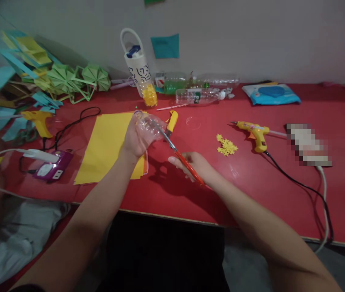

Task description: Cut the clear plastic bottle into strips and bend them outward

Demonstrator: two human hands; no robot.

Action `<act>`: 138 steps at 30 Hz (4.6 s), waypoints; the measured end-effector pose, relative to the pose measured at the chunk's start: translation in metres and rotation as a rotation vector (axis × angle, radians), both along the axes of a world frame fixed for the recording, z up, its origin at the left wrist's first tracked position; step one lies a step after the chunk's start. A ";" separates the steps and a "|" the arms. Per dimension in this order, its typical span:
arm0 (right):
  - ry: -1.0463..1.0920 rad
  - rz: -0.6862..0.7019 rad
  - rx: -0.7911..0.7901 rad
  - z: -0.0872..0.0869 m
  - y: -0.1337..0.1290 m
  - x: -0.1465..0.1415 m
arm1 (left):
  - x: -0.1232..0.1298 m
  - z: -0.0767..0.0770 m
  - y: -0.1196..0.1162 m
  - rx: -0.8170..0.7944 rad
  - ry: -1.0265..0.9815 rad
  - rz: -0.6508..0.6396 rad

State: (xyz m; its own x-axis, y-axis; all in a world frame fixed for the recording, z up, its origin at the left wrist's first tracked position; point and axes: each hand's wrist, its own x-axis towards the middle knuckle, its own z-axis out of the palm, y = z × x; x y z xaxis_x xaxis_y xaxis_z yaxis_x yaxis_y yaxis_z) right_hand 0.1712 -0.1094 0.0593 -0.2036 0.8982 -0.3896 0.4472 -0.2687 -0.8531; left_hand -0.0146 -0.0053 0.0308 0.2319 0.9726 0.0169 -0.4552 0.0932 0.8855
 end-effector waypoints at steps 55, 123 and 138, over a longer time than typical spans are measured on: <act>-0.142 0.202 0.047 0.004 -0.002 0.010 | -0.015 -0.010 0.013 -0.128 -0.102 0.335; -0.024 0.111 -0.070 -0.004 -0.008 -0.003 | 0.009 0.000 -0.008 -0.074 -0.089 0.237; 0.004 0.045 -0.099 0.002 -0.009 -0.008 | 0.007 0.000 -0.007 -0.045 -0.123 0.354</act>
